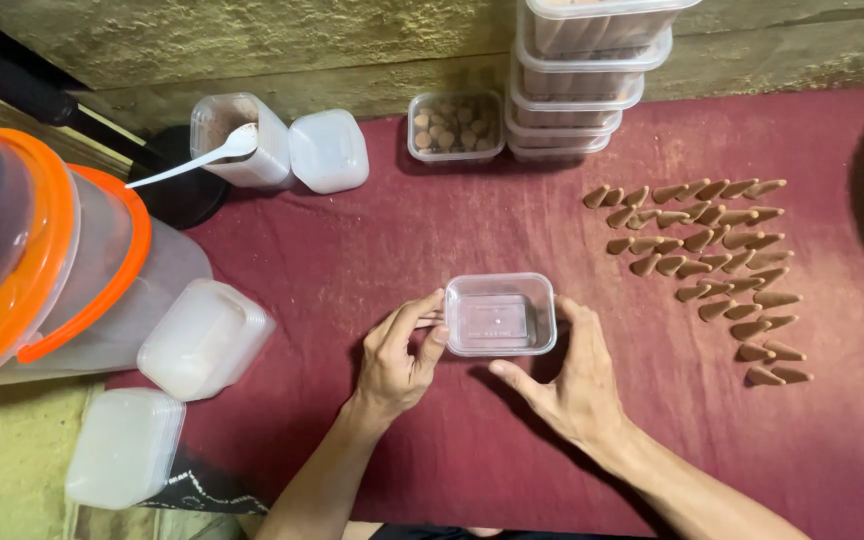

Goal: Packaging incense cones into small plastic containers by hand

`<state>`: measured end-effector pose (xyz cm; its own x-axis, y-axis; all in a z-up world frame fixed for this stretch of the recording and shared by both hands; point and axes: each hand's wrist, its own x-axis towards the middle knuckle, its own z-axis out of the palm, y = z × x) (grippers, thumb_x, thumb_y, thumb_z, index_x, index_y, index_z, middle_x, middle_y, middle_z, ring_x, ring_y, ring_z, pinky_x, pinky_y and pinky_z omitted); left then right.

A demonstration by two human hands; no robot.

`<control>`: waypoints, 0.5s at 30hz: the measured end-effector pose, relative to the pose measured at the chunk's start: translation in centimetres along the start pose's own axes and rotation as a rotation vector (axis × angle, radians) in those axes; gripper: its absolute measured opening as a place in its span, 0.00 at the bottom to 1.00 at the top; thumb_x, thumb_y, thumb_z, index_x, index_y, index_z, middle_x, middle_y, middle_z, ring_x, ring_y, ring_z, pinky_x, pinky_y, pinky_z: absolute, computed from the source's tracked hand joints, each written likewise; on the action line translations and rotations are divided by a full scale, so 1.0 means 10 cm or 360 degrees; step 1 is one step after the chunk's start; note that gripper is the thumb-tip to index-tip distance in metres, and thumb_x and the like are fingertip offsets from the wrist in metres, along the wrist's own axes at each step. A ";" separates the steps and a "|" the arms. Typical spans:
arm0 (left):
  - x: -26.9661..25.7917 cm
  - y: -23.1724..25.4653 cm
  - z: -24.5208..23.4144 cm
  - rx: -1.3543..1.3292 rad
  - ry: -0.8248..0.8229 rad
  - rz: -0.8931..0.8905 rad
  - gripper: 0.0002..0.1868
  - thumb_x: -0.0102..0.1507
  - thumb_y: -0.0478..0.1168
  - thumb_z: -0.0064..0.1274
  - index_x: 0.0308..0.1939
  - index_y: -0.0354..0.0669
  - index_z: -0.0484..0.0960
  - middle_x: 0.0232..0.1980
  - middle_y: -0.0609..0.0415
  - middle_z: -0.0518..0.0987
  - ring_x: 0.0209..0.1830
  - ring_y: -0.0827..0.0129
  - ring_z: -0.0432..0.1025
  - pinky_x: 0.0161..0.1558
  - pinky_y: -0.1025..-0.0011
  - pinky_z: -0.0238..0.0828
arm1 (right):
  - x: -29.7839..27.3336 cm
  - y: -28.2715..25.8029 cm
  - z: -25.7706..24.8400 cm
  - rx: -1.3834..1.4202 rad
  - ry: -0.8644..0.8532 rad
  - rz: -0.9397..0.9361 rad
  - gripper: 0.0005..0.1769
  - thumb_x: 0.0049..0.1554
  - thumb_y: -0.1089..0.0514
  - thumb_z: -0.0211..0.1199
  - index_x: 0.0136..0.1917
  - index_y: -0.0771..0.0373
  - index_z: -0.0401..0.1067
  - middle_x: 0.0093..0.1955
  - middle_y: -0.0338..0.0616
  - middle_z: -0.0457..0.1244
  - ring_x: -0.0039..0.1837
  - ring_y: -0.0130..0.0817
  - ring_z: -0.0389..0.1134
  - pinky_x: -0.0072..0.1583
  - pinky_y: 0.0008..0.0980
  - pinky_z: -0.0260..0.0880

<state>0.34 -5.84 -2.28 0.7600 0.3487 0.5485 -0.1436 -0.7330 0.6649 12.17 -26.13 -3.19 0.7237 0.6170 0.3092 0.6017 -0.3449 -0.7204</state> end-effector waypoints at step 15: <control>0.04 0.01 0.04 0.0082 -0.0008 -0.0074 0.14 0.67 0.39 0.56 0.49 0.29 0.78 0.45 0.45 0.84 0.39 0.62 0.81 0.46 0.70 0.83 | 0.02 -0.06 -0.05 -0.0009 -0.0051 0.0167 0.28 0.63 0.37 0.50 0.54 0.66 0.64 0.52 0.50 0.60 0.50 0.40 0.63 0.52 0.40 0.65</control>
